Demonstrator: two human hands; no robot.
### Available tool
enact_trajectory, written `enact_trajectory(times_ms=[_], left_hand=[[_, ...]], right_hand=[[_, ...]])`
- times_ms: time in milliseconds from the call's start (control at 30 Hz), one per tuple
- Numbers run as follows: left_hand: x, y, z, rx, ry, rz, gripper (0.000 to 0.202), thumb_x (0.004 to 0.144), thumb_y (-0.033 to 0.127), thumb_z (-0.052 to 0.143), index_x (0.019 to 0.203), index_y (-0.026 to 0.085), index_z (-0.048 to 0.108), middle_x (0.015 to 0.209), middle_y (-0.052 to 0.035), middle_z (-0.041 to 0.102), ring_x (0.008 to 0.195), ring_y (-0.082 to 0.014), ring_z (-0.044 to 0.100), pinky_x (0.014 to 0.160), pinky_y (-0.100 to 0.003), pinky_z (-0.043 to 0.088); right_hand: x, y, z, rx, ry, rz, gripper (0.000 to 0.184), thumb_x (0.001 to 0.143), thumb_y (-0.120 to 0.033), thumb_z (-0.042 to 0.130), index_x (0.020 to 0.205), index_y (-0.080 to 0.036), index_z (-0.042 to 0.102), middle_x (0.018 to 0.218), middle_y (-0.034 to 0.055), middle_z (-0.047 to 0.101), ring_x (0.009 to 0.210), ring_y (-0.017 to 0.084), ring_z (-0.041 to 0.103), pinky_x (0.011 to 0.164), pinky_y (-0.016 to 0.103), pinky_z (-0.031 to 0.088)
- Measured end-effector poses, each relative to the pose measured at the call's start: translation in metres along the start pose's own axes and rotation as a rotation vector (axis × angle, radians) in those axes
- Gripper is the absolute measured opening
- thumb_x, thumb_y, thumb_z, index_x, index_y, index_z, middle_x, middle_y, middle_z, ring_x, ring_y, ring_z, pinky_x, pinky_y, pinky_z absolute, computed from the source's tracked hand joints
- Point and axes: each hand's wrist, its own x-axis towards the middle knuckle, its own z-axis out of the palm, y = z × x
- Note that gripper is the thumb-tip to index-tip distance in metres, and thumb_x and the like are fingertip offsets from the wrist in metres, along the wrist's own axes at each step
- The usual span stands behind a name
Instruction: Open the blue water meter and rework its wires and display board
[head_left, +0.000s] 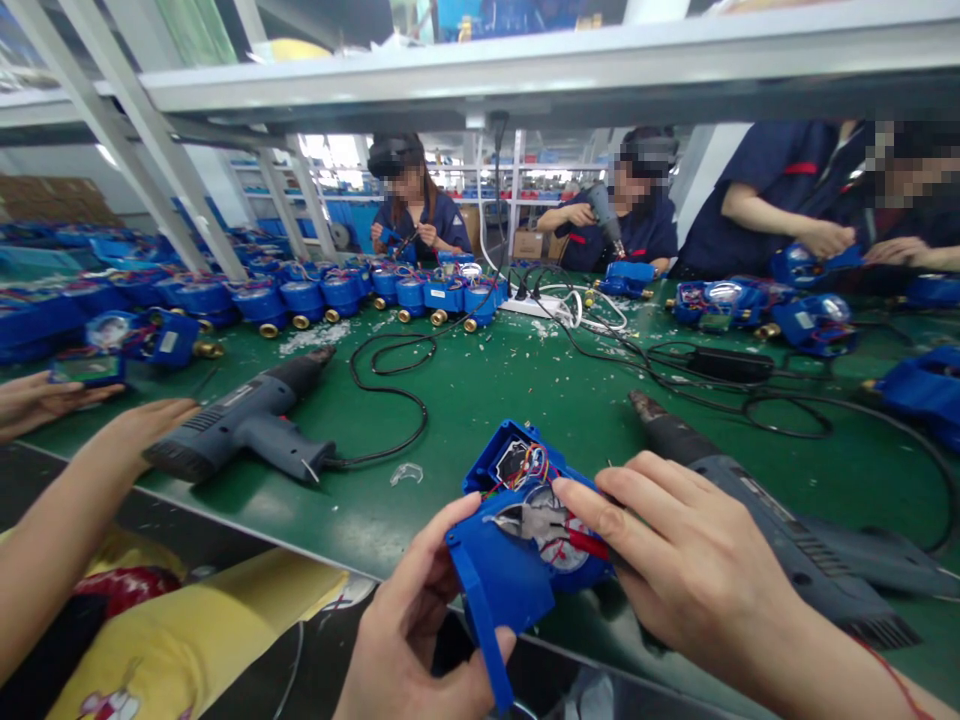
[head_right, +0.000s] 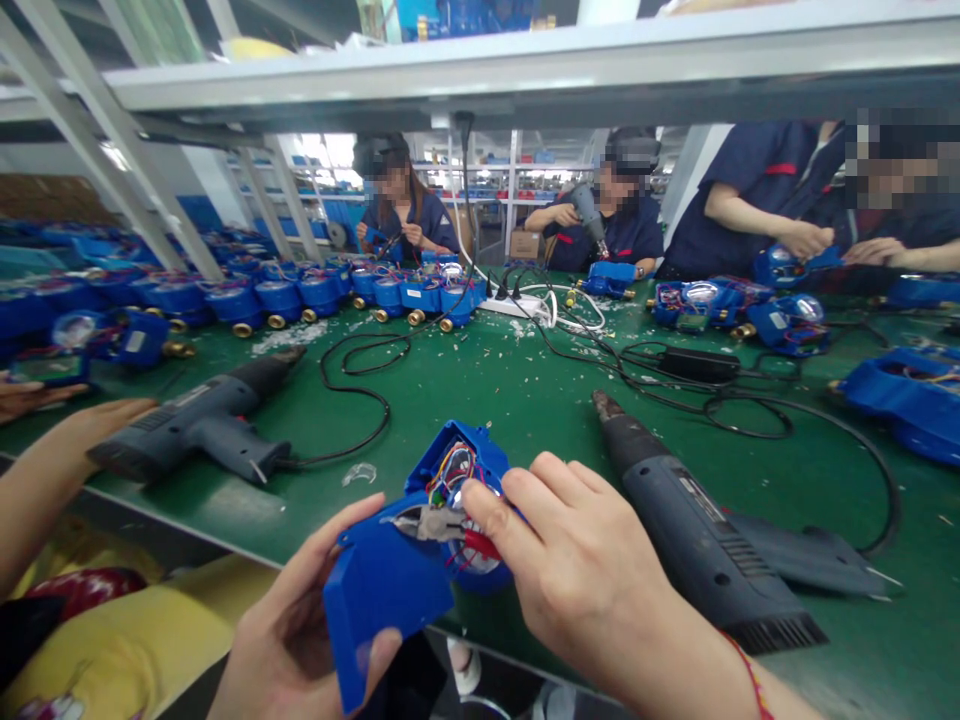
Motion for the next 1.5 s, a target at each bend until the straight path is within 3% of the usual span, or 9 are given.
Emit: enact_trajectory(times_ms=[233, 400, 467, 600, 800, 1033, 1233, 1500], left_hand=[[0.002, 0.003, 0.006, -0.052, 0.011, -0.038, 0.067, 0.064, 0.028, 0.082, 0.126, 0.023, 0.058, 0.086, -0.001, 0.076, 0.063, -0.014, 0.069, 0.064, -0.021, 0.057], [0.003, 0.005, 0.005, -0.075, 0.047, -0.063, 0.07, 0.061, 0.032, 0.085, 0.124, 0.026, 0.056, 0.08, 0.0023, 0.073, 0.065, -0.0154, 0.07, 0.065, -0.022, 0.058], [0.003, 0.005, 0.005, -0.103, 0.04, -0.076, 0.071, 0.06, 0.032, 0.086, 0.124, 0.026, 0.057, 0.082, 0.0018, 0.074, 0.065, -0.0156, 0.071, 0.065, -0.022, 0.058], [0.004, 0.008, 0.004, -0.123, 0.022, -0.09, 0.072, 0.059, 0.033, 0.087, 0.125, 0.025, 0.059, 0.091, -0.0011, 0.078, 0.069, -0.0166, 0.073, 0.067, -0.022, 0.059], [0.004, 0.01, 0.001, -0.096, 0.037, -0.111, 0.075, 0.059, 0.031, 0.088, 0.129, 0.022, 0.061, 0.113, -0.0073, 0.077, 0.092, -0.0245, 0.075, 0.077, -0.024, 0.06], [0.006, 0.013, 0.001, -0.088, 0.033, -0.009, 0.062, 0.062, 0.024, 0.085, 0.121, 0.027, 0.067, 0.102, -0.0009, 0.079, 0.082, -0.0175, 0.075, 0.071, -0.017, 0.058], [0.008, 0.015, 0.006, -0.143, 0.07, -0.029, 0.061, 0.061, 0.026, 0.085, 0.119, 0.024, 0.068, 0.097, -0.0042, 0.079, 0.073, -0.0195, 0.075, 0.064, -0.02, 0.059], [0.006, 0.012, 0.008, -0.213, 0.088, -0.075, 0.062, 0.057, 0.025, 0.087, 0.117, 0.025, 0.069, 0.095, -0.0059, 0.079, 0.073, -0.0213, 0.074, 0.064, -0.022, 0.059]], right_hand=[[-0.009, 0.0, 0.002, 0.165, 0.015, 0.243, 0.037, 0.085, -0.002, 0.05, 0.116, -0.016, 0.062, 0.091, 0.0054, 0.062, 0.081, 0.015, 0.055, 0.067, 0.027, 0.049], [-0.018, -0.001, 0.001, 0.12, 0.031, 0.455, 0.04, 0.085, -0.007, 0.052, 0.122, -0.021, 0.058, 0.101, 0.0052, 0.06, 0.09, 0.017, 0.057, 0.075, 0.028, 0.051], [-0.02, -0.005, 0.0, 0.081, -0.01, 0.48, 0.044, 0.085, -0.01, 0.052, 0.128, -0.021, 0.055, 0.107, 0.0069, 0.058, 0.095, 0.02, 0.054, 0.078, 0.032, 0.05], [-0.016, -0.01, -0.003, 0.04, -0.07, 0.334, 0.047, 0.085, -0.007, 0.05, 0.13, -0.018, 0.054, 0.113, 0.0097, 0.055, 0.103, 0.024, 0.048, 0.087, 0.04, 0.042], [-0.002, 0.003, -0.007, 0.015, -0.125, 0.127, 0.051, 0.08, -0.002, 0.054, 0.13, -0.014, 0.055, 0.114, 0.0118, 0.055, 0.103, 0.026, 0.045, 0.092, 0.044, 0.035], [0.006, 0.015, -0.01, -0.071, -0.116, -0.008, 0.037, 0.087, -0.008, 0.052, 0.123, -0.014, 0.06, 0.103, 0.0124, 0.061, 0.093, 0.027, 0.05, 0.08, 0.041, 0.04], [0.004, 0.016, -0.005, -0.055, -0.109, -0.049, 0.031, 0.088, -0.008, 0.054, 0.118, -0.01, 0.06, 0.088, 0.0095, 0.061, 0.078, 0.023, 0.048, 0.065, 0.037, 0.039], [-0.004, 0.014, 0.0, 0.003, -0.105, -0.029, 0.037, 0.082, -0.002, 0.055, 0.118, -0.008, 0.059, 0.087, 0.0104, 0.06, 0.076, 0.022, 0.046, 0.063, 0.036, 0.044]])
